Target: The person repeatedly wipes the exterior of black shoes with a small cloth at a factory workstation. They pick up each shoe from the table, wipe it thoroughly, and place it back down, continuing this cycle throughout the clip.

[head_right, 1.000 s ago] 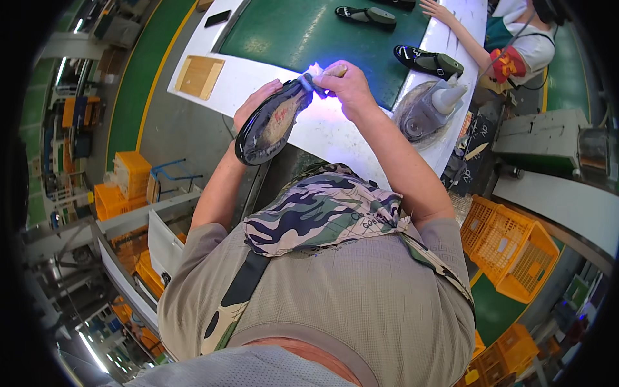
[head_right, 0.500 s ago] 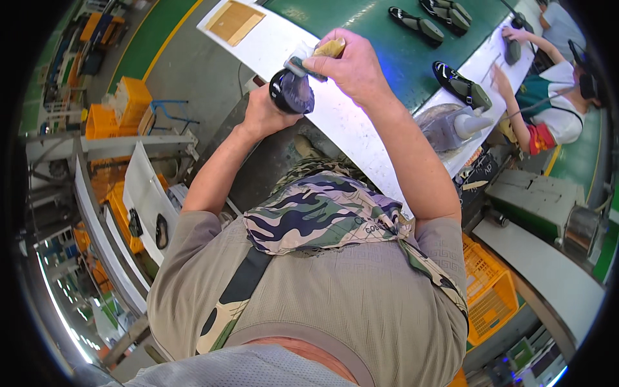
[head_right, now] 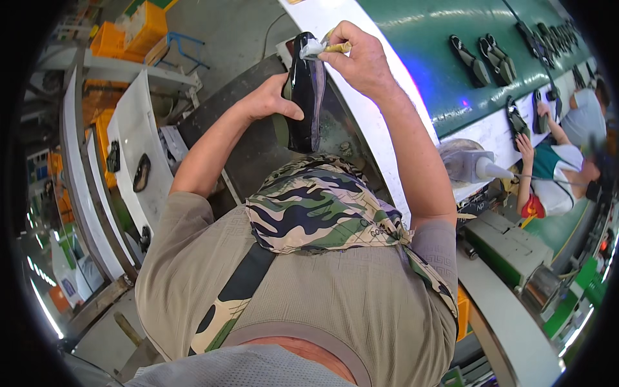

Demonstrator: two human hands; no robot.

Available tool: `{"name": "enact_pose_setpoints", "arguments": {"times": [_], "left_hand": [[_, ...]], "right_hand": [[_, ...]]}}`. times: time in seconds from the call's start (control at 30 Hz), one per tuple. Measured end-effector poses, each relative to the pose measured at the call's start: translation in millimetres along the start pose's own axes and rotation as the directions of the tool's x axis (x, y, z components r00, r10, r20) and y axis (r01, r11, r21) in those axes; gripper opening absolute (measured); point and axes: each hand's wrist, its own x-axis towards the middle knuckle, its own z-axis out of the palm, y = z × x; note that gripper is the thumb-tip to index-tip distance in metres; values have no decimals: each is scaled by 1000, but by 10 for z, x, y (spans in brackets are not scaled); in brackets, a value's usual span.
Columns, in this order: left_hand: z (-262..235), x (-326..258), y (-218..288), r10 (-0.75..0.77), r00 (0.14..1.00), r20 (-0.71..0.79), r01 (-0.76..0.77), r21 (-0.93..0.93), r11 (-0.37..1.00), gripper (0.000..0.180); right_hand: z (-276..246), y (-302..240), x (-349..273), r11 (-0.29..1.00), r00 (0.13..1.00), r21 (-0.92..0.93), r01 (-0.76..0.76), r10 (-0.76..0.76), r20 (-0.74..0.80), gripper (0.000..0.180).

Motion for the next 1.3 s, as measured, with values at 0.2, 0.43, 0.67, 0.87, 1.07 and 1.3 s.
{"name": "enact_pose_setpoints", "arguments": {"times": [0.2, 0.43, 0.67, 0.87, 1.07, 1.3], "left_hand": [[-354, -526, -281, -54, 993, -108, 15, -332, 943, 66], [-728, -1077, -689, -154, 957, -244, -20, -588, 808, 55], [-937, -1483, -1088, -233, 847, -477, -173, -664, 728, 38], [-1090, -1757, -1430, -246, 809, -534, -334, -762, 555, 34], [-1144, -1951, -1629, -194, 751, -631, -514, -743, 428, 36], [-1085, -2114, -1722, -234, 424, -875, -547, -454, 704, 44]], "right_hand": [[740, 30, 42, 983, 975, 131, -132, 105, 196, 22], [1465, 40, -3, 951, 891, 198, -238, 133, 433, 25], [1789, -26, 1, 934, 778, 155, -322, 167, 606, 28], [2036, 175, -94, 849, 811, 264, -459, 278, 515, 26], [2490, 140, -132, 678, 740, 312, -666, 548, 390, 22], [2926, 224, -180, 523, 646, 380, -763, 651, 399, 20]]}}
